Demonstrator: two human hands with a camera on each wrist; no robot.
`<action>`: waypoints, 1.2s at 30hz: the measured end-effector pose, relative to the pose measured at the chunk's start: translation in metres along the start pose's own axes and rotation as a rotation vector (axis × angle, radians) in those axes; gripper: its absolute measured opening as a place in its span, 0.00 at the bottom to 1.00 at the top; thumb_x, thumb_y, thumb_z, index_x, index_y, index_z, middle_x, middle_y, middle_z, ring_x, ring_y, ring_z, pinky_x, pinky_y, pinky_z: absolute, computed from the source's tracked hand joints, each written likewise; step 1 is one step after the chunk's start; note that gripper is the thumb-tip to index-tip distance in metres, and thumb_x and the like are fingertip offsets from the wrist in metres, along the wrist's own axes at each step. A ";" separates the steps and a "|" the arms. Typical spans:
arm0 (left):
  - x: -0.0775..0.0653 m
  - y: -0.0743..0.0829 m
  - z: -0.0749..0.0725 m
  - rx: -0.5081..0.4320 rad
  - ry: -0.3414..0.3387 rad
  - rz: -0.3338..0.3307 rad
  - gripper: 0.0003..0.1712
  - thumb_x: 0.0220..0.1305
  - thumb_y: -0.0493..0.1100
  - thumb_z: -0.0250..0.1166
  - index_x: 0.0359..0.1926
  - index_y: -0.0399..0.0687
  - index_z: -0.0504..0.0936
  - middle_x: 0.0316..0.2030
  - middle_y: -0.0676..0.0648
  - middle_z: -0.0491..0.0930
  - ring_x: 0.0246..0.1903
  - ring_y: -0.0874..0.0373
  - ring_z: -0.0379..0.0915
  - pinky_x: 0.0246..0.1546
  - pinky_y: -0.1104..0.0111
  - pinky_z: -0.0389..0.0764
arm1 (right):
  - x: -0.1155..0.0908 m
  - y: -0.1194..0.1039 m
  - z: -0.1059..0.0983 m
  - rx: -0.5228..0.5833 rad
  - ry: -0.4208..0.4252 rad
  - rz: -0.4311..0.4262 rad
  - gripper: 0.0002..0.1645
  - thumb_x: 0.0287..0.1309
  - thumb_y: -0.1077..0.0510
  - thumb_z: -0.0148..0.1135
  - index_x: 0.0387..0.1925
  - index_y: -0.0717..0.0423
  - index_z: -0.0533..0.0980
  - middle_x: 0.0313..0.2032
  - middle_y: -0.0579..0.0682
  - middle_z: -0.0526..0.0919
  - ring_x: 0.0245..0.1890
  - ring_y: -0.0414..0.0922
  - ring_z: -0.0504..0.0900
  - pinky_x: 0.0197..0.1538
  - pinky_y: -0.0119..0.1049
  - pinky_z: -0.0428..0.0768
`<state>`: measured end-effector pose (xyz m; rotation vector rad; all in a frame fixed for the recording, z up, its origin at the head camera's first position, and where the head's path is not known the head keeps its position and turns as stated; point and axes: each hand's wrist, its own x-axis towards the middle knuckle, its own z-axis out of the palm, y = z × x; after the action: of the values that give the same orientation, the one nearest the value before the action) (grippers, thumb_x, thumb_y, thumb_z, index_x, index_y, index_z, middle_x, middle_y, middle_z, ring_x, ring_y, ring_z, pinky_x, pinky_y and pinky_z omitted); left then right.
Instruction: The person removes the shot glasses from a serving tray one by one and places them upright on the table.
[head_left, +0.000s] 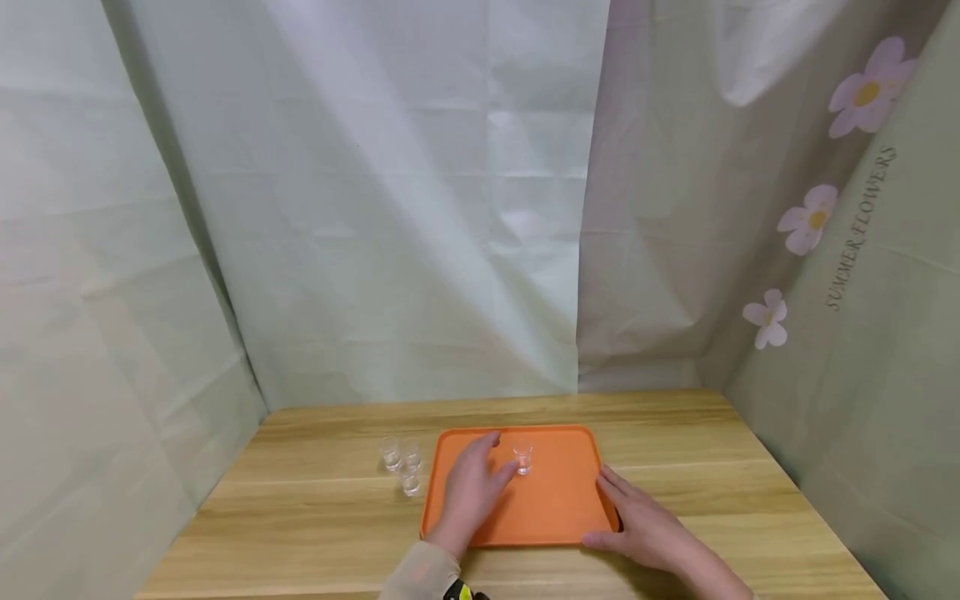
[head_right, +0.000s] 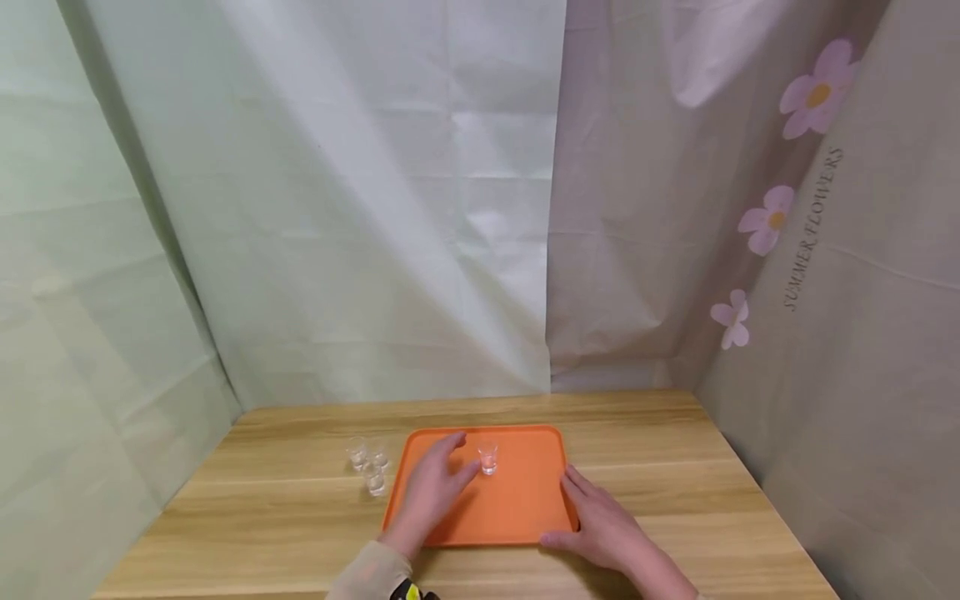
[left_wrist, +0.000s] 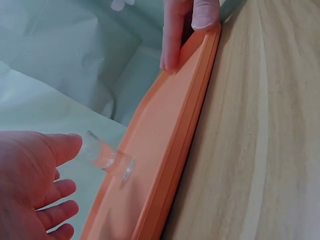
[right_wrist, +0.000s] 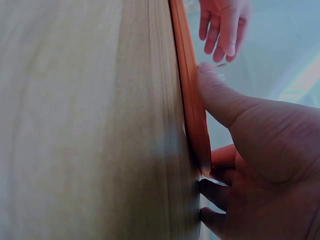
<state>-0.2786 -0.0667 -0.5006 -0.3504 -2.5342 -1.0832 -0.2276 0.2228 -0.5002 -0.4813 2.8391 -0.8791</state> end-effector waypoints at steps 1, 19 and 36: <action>0.001 0.000 0.002 0.002 -0.006 0.002 0.34 0.69 0.47 0.79 0.69 0.34 0.82 0.59 0.37 0.87 0.61 0.36 0.82 0.61 0.41 0.81 | 0.000 0.000 0.000 -0.002 0.002 -0.002 0.64 0.62 0.32 0.78 0.82 0.69 0.64 0.83 0.67 0.60 0.79 0.71 0.64 0.75 0.71 0.68; 0.009 0.002 0.025 0.021 -0.053 -0.047 0.24 0.71 0.48 0.78 0.60 0.38 0.87 0.48 0.45 0.90 0.50 0.44 0.86 0.54 0.45 0.86 | -0.001 0.004 0.007 0.009 -0.023 -0.006 0.64 0.64 0.31 0.76 0.82 0.69 0.63 0.83 0.69 0.60 0.79 0.72 0.64 0.73 0.74 0.68; 0.013 0.005 0.027 0.035 -0.008 -0.047 0.13 0.69 0.45 0.80 0.46 0.46 0.85 0.41 0.50 0.88 0.42 0.51 0.85 0.43 0.55 0.84 | 0.003 0.002 0.002 -0.020 0.001 -0.018 0.63 0.63 0.31 0.77 0.81 0.70 0.65 0.82 0.69 0.61 0.78 0.71 0.66 0.73 0.72 0.69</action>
<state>-0.2947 -0.0425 -0.5092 -0.2871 -2.5769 -1.0551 -0.2301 0.2223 -0.5030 -0.5100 2.8514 -0.8552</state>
